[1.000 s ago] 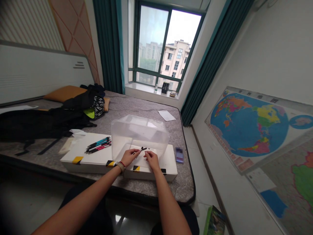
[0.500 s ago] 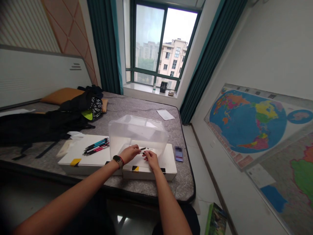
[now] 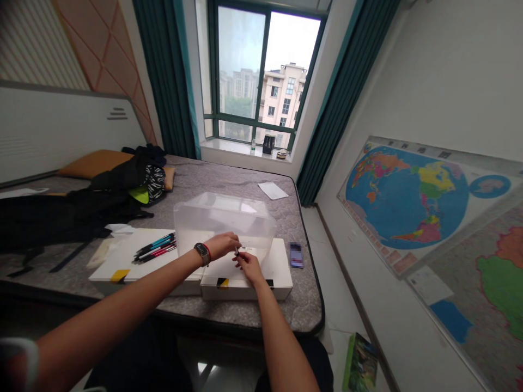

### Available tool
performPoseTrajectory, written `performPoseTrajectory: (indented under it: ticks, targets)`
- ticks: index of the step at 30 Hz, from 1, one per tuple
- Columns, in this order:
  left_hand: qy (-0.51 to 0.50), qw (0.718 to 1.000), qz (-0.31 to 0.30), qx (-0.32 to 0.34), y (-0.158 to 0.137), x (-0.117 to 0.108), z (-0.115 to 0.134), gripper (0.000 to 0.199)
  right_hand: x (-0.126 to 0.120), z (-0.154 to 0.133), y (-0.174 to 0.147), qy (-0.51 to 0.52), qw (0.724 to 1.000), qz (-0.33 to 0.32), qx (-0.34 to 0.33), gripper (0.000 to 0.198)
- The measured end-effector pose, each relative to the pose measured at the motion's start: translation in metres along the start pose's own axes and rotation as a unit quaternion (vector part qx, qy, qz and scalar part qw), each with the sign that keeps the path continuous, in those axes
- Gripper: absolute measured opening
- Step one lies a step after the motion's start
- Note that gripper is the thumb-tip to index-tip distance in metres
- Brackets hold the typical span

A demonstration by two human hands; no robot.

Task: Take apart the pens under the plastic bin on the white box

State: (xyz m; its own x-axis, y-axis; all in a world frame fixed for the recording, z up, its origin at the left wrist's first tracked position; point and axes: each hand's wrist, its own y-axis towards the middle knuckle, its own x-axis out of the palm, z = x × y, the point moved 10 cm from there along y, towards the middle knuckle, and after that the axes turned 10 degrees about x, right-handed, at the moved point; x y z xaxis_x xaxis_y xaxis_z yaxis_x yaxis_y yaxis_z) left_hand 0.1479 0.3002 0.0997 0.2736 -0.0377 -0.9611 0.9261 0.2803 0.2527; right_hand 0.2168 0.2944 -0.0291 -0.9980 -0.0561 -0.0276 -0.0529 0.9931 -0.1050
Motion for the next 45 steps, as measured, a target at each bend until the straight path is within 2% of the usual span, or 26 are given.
performPoseTrajectory:
  ticks: [6, 11, 13, 16, 19, 22, 27, 31, 37, 39, 41, 45]
  targets:
    - [-0.063, 0.993, 0.063, -0.073, -0.021, 0.002, -0.03, 0.017, -0.004, 0.009, 0.005, -0.001, 1.0, 0.029, 0.002, 0.029]
    - [-0.137, 0.97, 0.111, -0.167, -0.049, 0.015, -0.05, 0.021, -0.006, 0.015, 0.007, 0.01, 0.999, 0.049, 0.009, 0.024]
    - [-0.198, 0.943, 0.14, -0.228, -0.063, 0.029, -0.058, 0.027, -0.005, 0.017, 0.008, 0.017, 0.999, 0.049, 0.016, 0.024]
    - [-0.291, 0.883, 0.21, -0.303, -0.084, 0.053, -0.067, 0.035, -0.005, 0.02, 0.008, 0.011, 0.998, 0.051, 0.03, 0.03]
    - [-0.362, 0.827, 0.251, -0.35, -0.098, 0.078, -0.073, 0.041, -0.003, 0.022, 0.011, -0.029, 0.998, 0.041, 0.049, 0.036]
    - [-0.411, 0.791, 0.261, -0.37, -0.104, 0.095, -0.074, 0.043, -0.001, 0.025, 0.014, -0.089, 0.993, 0.037, 0.069, 0.048]
    - [-0.423, 0.785, 0.274, -0.361, -0.105, 0.095, -0.073, 0.043, -0.006, 0.022, 0.014, -0.157, 0.983, 0.071, 0.062, 0.051]
    - [-0.408, 0.788, 0.276, -0.37, -0.109, 0.093, -0.073, 0.044, -0.007, 0.015, 0.009, -0.168, 0.981, 0.088, 0.051, 0.052]
    - [-0.472, 0.751, 0.279, -0.367, -0.113, 0.098, -0.072, 0.053, -0.011, 0.019, 0.009, -0.126, 0.982, 0.109, 0.091, 0.055]
    - [-0.481, 0.748, 0.277, -0.363, -0.113, 0.098, -0.072, 0.054, -0.012, 0.022, 0.01, -0.114, 0.982, 0.115, 0.099, 0.055]
    - [-0.473, 0.756, 0.28, -0.356, -0.113, 0.096, -0.071, 0.05, -0.011, 0.023, 0.011, -0.093, 0.985, 0.112, 0.096, 0.054]
    - [-0.411, 0.791, 0.276, -0.359, -0.113, 0.091, -0.07, 0.046, -0.007, 0.023, 0.011, -0.059, 0.991, 0.09, 0.075, 0.048]
